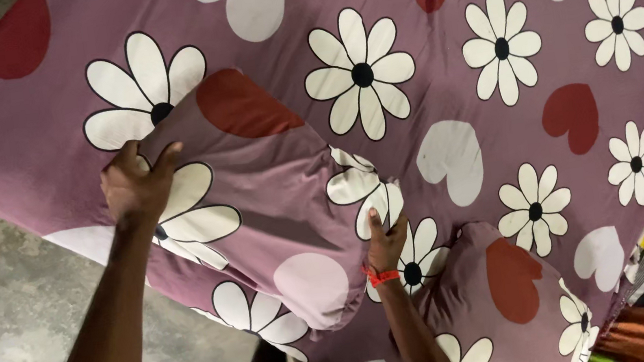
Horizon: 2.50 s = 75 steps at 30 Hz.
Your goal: The person fits a pillow into a pillowcase by hand and then smooths the floral bedsheet across the mattress.
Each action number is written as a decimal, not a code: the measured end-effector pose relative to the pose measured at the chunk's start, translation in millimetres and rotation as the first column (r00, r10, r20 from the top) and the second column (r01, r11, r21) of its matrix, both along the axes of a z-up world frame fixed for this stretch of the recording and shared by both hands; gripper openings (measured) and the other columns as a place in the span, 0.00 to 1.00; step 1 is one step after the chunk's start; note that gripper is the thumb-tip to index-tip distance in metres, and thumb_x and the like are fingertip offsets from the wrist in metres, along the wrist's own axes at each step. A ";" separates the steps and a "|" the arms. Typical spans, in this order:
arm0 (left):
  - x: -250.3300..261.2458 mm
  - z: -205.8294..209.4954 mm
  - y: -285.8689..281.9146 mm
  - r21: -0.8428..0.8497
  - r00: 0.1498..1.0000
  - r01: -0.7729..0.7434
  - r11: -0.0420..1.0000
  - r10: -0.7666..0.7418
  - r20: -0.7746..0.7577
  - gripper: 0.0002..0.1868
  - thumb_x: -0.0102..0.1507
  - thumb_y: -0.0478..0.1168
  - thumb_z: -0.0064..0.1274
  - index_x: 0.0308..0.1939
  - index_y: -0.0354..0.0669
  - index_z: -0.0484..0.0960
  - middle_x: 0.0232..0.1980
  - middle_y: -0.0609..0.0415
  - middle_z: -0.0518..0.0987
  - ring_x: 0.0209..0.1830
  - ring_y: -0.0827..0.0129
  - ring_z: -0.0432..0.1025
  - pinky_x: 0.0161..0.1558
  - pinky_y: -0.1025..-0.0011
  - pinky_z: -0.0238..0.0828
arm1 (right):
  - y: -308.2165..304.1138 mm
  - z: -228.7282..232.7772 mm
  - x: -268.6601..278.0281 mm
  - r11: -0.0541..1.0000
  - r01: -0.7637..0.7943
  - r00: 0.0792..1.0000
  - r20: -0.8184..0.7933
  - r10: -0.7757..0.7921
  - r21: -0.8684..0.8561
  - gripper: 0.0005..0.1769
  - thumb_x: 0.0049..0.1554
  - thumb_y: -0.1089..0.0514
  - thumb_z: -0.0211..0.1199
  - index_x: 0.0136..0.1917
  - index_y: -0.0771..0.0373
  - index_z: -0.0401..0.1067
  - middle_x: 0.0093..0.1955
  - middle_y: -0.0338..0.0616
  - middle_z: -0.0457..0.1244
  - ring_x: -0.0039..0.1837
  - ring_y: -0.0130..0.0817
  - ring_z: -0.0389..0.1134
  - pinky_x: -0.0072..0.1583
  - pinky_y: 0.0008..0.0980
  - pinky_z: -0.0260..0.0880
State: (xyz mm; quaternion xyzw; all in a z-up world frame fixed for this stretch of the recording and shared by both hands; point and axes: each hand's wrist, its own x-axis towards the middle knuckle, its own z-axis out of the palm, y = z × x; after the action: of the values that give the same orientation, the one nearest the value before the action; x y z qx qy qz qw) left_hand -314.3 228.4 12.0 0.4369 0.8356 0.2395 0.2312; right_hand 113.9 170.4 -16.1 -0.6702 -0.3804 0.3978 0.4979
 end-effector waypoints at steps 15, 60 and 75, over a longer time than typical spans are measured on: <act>157.2 -9.1 31.9 -0.017 0.507 0.734 0.679 -0.565 -0.650 0.31 0.67 0.56 0.46 0.75 0.58 0.70 0.82 0.59 0.63 0.84 0.63 0.51 0.82 0.47 0.35 | 74.7 65.7 -117.6 0.655 -0.719 0.213 0.824 0.524 -0.231 0.31 0.62 0.51 0.60 0.74 0.67 0.64 0.83 0.56 0.51 0.83 0.53 0.51 0.79 0.55 0.48; 84.8 -15.5 64.0 0.144 0.841 0.484 0.863 -0.413 -0.349 0.34 0.63 0.53 0.52 0.75 0.60 0.72 0.81 0.50 0.59 0.82 0.49 0.50 0.76 0.38 0.44 | 85.9 37.5 -221.0 0.854 -0.515 0.429 0.842 0.326 -0.068 0.28 0.65 0.48 0.45 0.71 0.64 0.69 0.81 0.52 0.54 0.83 0.54 0.50 0.80 0.64 0.36; 75.1 5.0 66.7 0.089 0.801 0.577 0.812 -0.541 -0.255 0.34 0.68 0.53 0.47 0.78 0.51 0.65 0.84 0.48 0.53 0.84 0.51 0.45 0.79 0.41 0.37 | 87.5 38.2 -231.9 0.898 -0.436 0.431 0.860 0.272 -0.066 0.25 0.63 0.47 0.46 0.65 0.61 0.70 0.78 0.52 0.58 0.81 0.53 0.55 0.80 0.62 0.39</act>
State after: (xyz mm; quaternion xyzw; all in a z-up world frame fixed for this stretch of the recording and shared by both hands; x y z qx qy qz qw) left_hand -239.3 295.2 17.1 0.7051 0.6667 0.1783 0.1626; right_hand -118.0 257.9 22.1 -0.6377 -0.7383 0.0794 0.2050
